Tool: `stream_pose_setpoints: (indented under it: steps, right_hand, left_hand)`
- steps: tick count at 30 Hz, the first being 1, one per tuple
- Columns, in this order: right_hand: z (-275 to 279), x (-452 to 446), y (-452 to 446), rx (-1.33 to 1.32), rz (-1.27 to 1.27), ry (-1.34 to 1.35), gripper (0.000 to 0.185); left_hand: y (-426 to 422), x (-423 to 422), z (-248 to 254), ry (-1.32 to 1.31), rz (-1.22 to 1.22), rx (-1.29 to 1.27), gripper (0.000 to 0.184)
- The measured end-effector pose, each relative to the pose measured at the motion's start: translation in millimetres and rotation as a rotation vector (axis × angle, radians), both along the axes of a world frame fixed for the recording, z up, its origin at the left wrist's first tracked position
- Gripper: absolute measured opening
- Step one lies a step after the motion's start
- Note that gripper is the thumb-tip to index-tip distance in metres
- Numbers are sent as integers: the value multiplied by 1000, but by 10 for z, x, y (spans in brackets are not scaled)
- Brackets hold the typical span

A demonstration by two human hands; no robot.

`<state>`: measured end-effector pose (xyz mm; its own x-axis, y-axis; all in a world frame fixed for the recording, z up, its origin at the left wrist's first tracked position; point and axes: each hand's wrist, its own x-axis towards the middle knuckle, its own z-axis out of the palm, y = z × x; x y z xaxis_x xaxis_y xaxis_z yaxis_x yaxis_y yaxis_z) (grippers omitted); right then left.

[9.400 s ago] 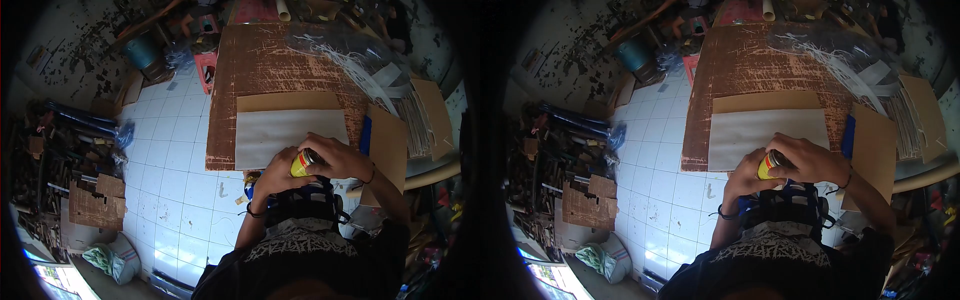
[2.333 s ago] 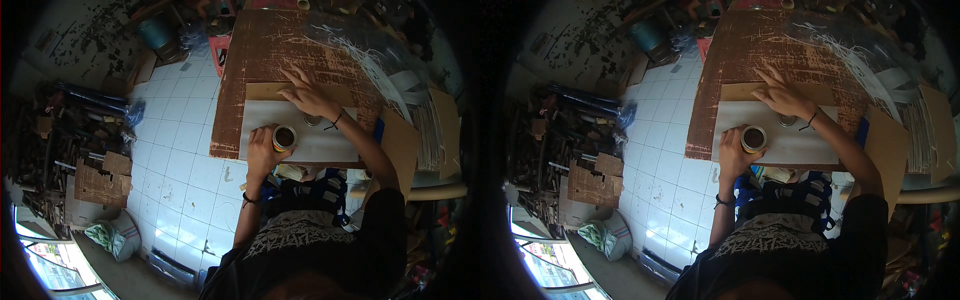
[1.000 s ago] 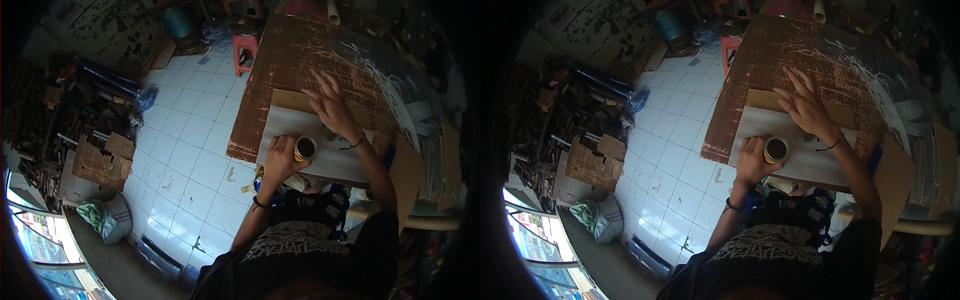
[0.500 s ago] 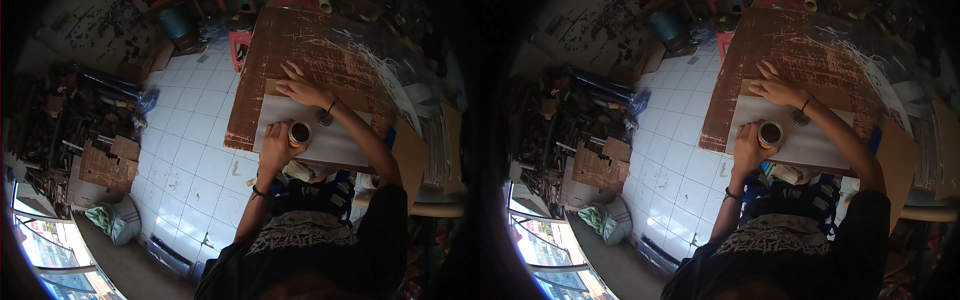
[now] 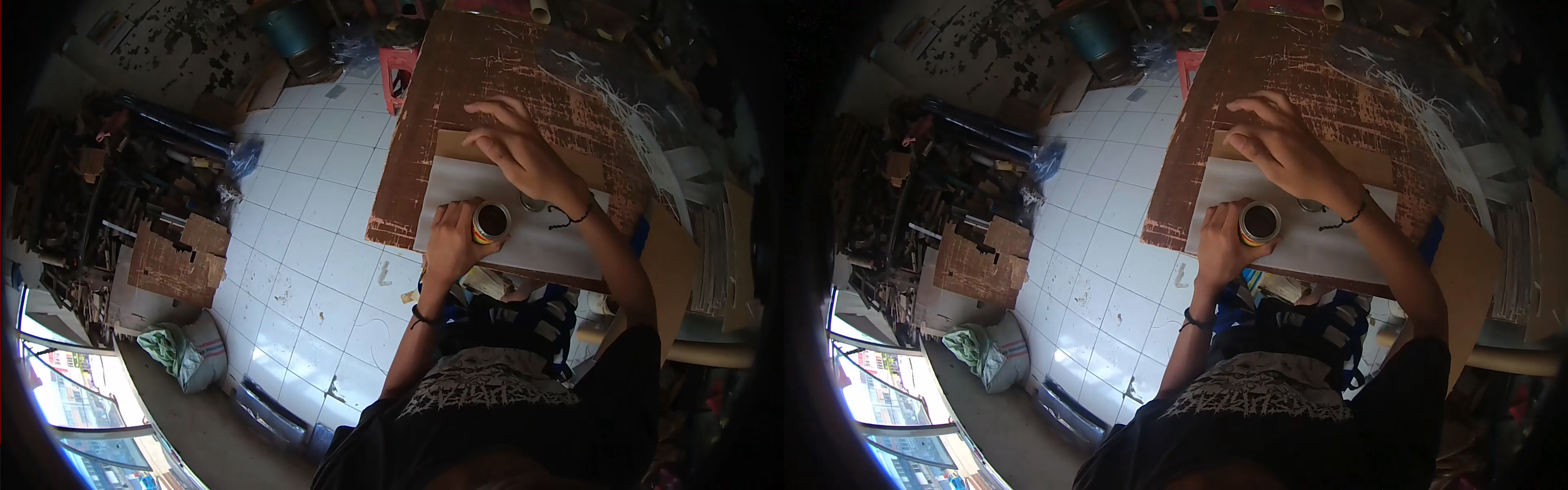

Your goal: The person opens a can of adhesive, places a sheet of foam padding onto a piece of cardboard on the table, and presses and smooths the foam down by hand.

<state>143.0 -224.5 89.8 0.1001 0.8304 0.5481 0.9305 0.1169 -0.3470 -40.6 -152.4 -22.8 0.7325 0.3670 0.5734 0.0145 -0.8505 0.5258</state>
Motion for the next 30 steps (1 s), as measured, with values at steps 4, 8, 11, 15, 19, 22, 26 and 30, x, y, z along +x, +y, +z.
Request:
stream_pose_setpoints:
  steps: [4, 8, 11, 15, 19, 22, 26, 30]
  right_hand:
    - [-74, -296, -530, -167, 94, 22, 48]
    - [-426, -366, -681, -250, 51, -128, 52]
    - [-296, -336, -691, -182, 21, -131, 49]
    - [500, -151, -673, 144, -4, -117, 44]
    - [1064, -70, -603, 266, -11, -191, 60]
    - [1425, -74, -555, 284, -15, -257, 83]
    - [1630, -46, -430, 471, 136, 65, 90]
    - [1571, -80, -371, 463, 228, 45, 73]
  left_hand:
    - [15, -4, -26, -14, -7, 7, 71]
    - [31, 28, -34, -40, -12, 24, 66]
    - [10, 29, -21, -33, -4, 26, 66]
    - [4, -14, 21, 7, -1, 26, 68]
    - [-2, -9, 23, 14, -4, 29, 69]
    - [-5, -12, 20, 23, 1, 7, 70]
    - [16, 2, -17, -9, 14, 31, 69]
    - [7, 15, -13, -17, 11, 38, 68]
